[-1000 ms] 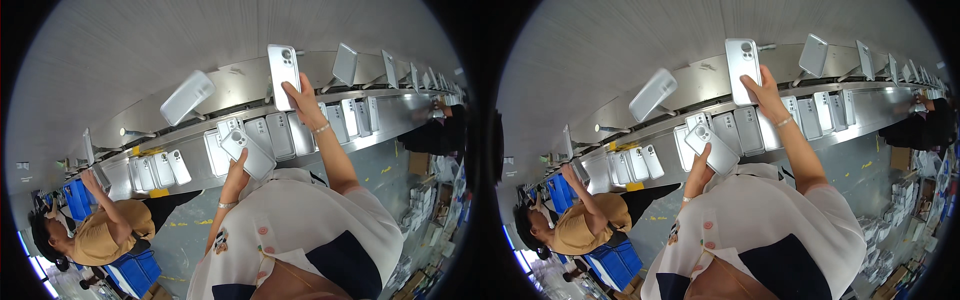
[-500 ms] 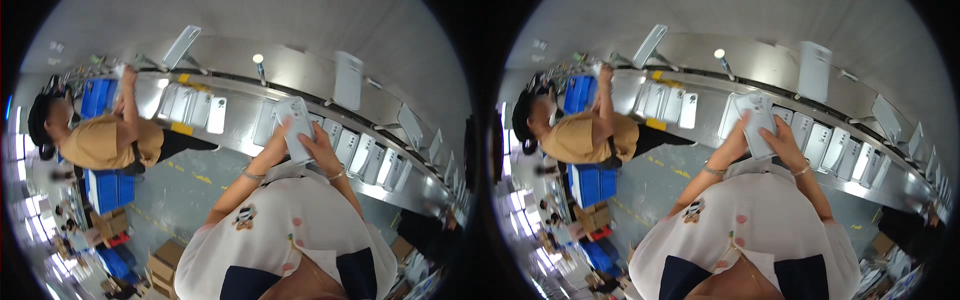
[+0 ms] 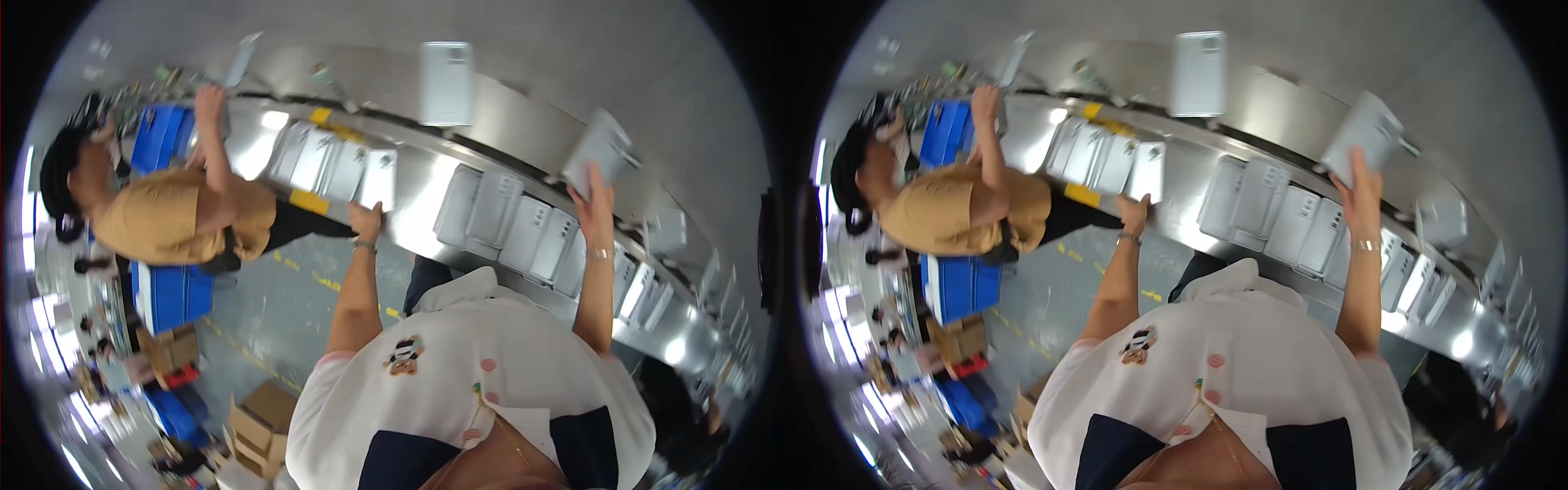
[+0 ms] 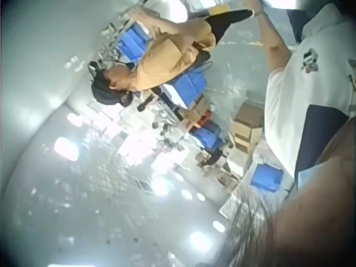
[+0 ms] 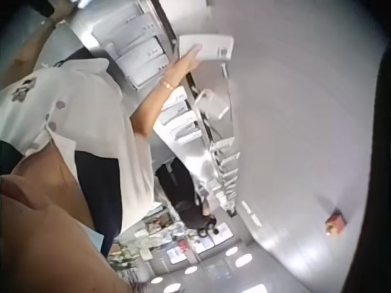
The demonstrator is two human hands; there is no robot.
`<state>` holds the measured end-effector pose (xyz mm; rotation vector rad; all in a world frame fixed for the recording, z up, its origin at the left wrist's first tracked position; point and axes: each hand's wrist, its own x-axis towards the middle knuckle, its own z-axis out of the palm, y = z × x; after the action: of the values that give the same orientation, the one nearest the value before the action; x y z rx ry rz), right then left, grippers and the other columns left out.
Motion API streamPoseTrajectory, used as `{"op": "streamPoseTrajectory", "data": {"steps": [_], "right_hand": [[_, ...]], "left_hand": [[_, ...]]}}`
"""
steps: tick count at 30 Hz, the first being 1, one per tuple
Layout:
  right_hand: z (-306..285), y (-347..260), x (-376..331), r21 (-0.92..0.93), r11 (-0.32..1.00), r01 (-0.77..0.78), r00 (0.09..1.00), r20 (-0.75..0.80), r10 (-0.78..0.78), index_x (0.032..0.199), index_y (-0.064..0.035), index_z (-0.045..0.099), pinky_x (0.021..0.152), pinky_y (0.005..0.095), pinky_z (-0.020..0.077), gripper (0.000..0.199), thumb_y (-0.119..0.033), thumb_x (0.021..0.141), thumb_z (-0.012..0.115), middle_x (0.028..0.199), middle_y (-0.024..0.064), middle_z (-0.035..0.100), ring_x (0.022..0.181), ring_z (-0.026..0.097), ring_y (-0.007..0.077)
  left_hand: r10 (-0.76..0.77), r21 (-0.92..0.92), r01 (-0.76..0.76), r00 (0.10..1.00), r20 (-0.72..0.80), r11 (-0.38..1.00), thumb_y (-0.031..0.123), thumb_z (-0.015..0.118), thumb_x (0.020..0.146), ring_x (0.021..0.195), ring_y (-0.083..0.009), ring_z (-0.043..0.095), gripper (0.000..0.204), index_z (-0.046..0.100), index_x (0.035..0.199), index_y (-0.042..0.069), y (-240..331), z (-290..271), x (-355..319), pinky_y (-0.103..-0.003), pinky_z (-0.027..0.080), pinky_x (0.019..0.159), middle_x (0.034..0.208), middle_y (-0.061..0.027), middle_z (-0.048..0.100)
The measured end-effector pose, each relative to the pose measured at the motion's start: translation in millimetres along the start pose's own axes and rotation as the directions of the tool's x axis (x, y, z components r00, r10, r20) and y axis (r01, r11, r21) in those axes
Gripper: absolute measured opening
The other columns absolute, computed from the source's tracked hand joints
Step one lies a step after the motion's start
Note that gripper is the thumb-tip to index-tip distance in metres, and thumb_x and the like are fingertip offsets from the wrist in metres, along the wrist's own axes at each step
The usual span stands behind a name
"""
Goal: The person removes phone cases from the rotating stands of a conveyor line by hand, turns them, and stacks them together.
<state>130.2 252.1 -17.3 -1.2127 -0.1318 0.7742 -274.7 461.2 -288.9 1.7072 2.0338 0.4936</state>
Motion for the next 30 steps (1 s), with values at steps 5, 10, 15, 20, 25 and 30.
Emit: {"op": "streamPoseTrajectory", "data": {"steps": [5, 10, 15, 20, 25, 30], "right_hand": [[34.8, 83.8, -57.2, -0.158, 0.978, -0.138, 0.945, 0.275, 0.178, 0.099, -0.0082, 0.054, 0.073, 0.0309, 0.0485, 0.016, -0.02, 0.09, 0.06, 0.089, 0.0002, 0.054, 0.073, 0.049, 0.01], [113.4, 106.0, -62.9, -0.39, 0.921, -0.009, 0.829, 0.512, 0.225, 0.096, -0.0036, 0.053, 0.067, 0.0205, 0.0452, 0.016, -0.015, 0.088, 0.062, 0.084, 0.0005, 0.054, 0.074, 0.053, 0.0087], [129.2, 129.7, -55.9, -0.502, 0.844, 0.186, 0.815, 0.559, 0.152, 0.101, -0.0018, 0.053, 0.07, 0.024, 0.047, 0.025, -0.017, 0.085, 0.065, 0.088, 0.0034, 0.055, 0.078, 0.054, 0.0114], [135.0, 170.3, -41.3, -0.622, 0.537, 0.57, 0.745, 0.667, -0.016, 0.113, 0.0024, 0.046, 0.084, 0.0358, 0.0443, 0.051, -0.024, 0.078, 0.072, 0.106, 0.0164, 0.052, 0.096, 0.051, 0.0274], [189.8, 244.6, 0.7, -0.754, -0.113, 0.647, 0.751, 0.604, 0.267, 0.111, 0.0083, 0.045, 0.086, 0.0358, 0.0431, 0.067, -0.03, 0.067, 0.078, 0.106, 0.0219, 0.051, 0.103, 0.05, 0.0327], [188.9, 299.5, 46.8, -0.803, -0.224, 0.553, 0.819, 0.475, 0.32, 0.106, 0.0054, 0.047, 0.072, 0.04, 0.0514, 0.065, -0.019, 0.056, 0.079, 0.087, 0.0193, 0.064, 0.081, 0.063, 0.0349]], "left_hand": [[0.207, -0.293, -0.182, 0.977, 0.058, 0.938, 0.026, 0.069, 0.074, 0.063, -0.031, 0.059, 0.029, 0.053, 0.079, 0.003, 14.5, -1.7, -13.6, -0.041, 0.047, 0.062, 0.069, -0.0138, 0.06], [0.263, -0.153, -0.264, 0.964, -0.028, 0.952, 0.033, 0.066, 0.077, 0.073, -0.0353, 0.059, 0.035, 0.054, 0.085, 0.0, 51.5, 1.1, -25.4, -0.044, 0.047, 0.071, 0.073, -0.0158, 0.059], [0.144, -0.194, -0.087, 0.943, 0.299, 0.977, 0.033, 0.064, 0.075, 0.074, -0.0366, 0.06, 0.035, 0.061, 0.086, 0.001, 64.1, -10.2, 6.3, -0.044, 0.048, 0.072, 0.074, -0.0171, 0.061], [0.266, -0.129, -0.29, 0.948, -0.176, 0.948, 0.032, 0.079, 0.064, 0.107, -0.0394, 0.045, 0.076, 0.041, 0.119, -0.004, 72.2, -42.1, 19.7, -0.046, 0.037, 0.09, 0.114, -0.0257, 0.047], [0.039, 0.303, -0.062, 0.996, 0.081, 0.951, 0.047, 0.087, 0.05, 0.111, -0.0399, 0.038, 0.11, 0.029, 0.13, -0.002, 43.1, -60.1, 57.3, -0.048, 0.032, 0.093, 0.12, -0.027, 0.038], [0.102, 0.414, -0.198, 0.965, 0.242, 0.889, 0.067, 0.077, 0.049, 0.11, -0.0399, 0.038, 0.111, 0.035, 0.122, -0.005, 56.0, -51.0, 61.5, -0.05, 0.033, 0.09, 0.116, -0.0279, 0.039]]}}
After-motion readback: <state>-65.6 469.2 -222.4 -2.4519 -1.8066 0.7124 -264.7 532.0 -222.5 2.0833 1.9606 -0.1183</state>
